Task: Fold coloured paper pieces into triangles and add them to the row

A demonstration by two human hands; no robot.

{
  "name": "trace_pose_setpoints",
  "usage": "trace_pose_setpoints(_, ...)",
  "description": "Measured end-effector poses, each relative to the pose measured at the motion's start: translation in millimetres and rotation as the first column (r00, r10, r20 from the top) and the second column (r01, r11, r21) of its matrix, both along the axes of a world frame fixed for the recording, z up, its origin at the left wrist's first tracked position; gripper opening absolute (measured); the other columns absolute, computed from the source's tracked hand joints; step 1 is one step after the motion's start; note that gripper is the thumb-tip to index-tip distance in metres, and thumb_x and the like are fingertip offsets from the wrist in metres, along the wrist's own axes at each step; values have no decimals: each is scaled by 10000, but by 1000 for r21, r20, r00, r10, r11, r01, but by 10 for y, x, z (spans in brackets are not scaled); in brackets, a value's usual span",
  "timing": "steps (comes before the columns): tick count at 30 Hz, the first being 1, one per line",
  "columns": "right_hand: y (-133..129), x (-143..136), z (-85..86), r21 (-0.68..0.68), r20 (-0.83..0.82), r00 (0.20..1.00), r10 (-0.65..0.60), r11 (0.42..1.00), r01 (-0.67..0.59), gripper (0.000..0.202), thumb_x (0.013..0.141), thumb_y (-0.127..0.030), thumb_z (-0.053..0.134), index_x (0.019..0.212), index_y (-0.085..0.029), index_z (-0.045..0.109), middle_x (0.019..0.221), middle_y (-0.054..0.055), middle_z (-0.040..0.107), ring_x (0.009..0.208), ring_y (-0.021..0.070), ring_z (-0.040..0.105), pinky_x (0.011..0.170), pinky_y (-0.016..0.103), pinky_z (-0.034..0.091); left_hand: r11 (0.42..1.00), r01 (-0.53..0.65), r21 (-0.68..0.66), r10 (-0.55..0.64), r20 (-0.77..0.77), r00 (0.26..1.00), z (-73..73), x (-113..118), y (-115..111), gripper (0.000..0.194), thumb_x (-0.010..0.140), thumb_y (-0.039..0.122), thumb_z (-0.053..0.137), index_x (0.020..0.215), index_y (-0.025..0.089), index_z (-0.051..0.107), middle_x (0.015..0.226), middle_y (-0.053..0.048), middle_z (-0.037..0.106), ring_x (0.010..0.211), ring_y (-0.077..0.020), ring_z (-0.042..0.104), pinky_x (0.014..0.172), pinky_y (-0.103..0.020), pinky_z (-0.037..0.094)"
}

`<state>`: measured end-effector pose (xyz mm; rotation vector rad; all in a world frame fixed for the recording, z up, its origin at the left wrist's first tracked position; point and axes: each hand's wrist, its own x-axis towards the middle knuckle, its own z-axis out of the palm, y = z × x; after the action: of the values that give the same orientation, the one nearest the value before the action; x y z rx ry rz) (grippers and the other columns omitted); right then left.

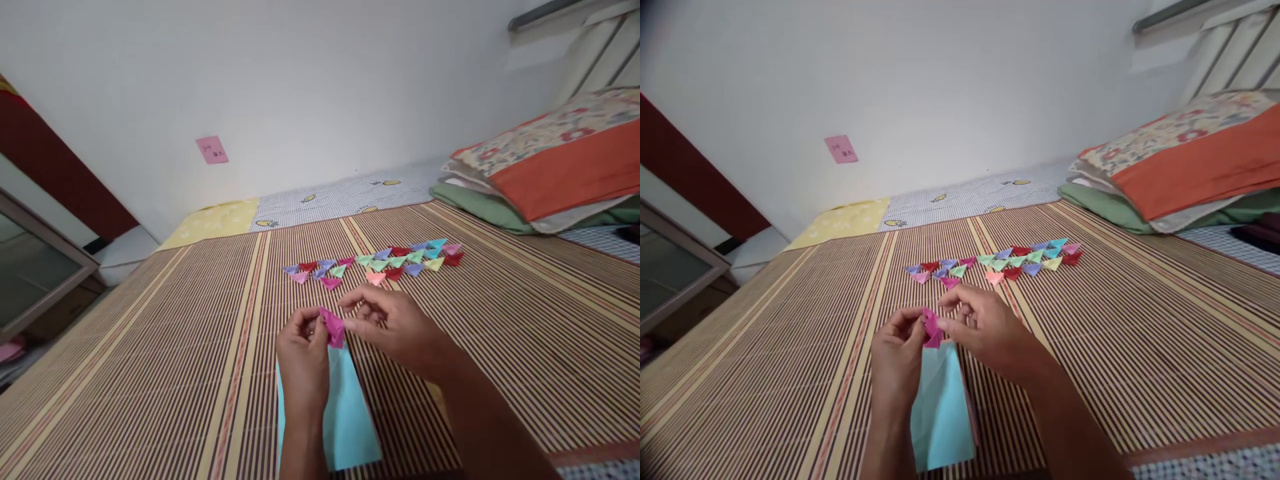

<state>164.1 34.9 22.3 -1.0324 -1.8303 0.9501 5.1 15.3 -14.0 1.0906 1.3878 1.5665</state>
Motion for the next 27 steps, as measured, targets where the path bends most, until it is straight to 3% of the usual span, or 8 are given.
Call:
trace_pose_setpoints(3,-119,-74,76,186,166,986,13,982,-44,233,771,-158,780,964,-231,671,925,-7,647,773,150,583,691,274,471,998,-60,27,63,-105,993,-17,-29,6,83,794,253,681,780,171,685,661,-11,661,605,-156,610,558,-243,469)
trace_pose_setpoints(7,-170,-204,45,322,338,939,-61,945,-55,164,784,-111,742,838,-198,613,875,12,625,744,164,570,638,277,422,998,-63,22,65,-135,989,-34,-80,19,112,812,267,672,752,176,647,643,-7,640,583,-153,596,544,-245,463)
trace_pose_setpoints(15,-32,-197,-123,459,387,895,-222,888,22,171,906,-104,567,762,-194,546,788,14,597,668,151,557,574,269,334,1000,-4,18,2,90,996,-37,-118,30,213,773,323,746,765,176,592,678,-1,656,624,-153,637,612,-266,522)
trace_pose_setpoints(20,-9,-223,-180,495,421,877,-229,869,-11,183,929,-106,545,766,-188,540,784,24,587,674,160,545,592,280,336,1000,5,13,-6,141,990,-16,-109,33,283,782,366,748,908,186,570,698,2,670,611,-165,663,582,-273,522)
trace_pose_setpoints(24,1,-238,-212,474,464,863,-201,879,-50,169,923,-64,541,793,-172,548,803,29,587,700,162,546,617,279,350,999,15,-31,-15,15,1000,2,-155,29,374,816,438,705,1050,169,594,848,-67,716,672,-199,686,598,-319,538)
trace_pose_setpoints(27,128,-123,-226,442,528,816,-236,897,-27,186,937,-65,530,789,-176,552,806,21,598,712,156,550,624,266,351,996,-89,-16,85,-149,985,16,-228,14,364,837,422,688,1092,171,621,989,-102,717,802,-218,700,664,-330,535)
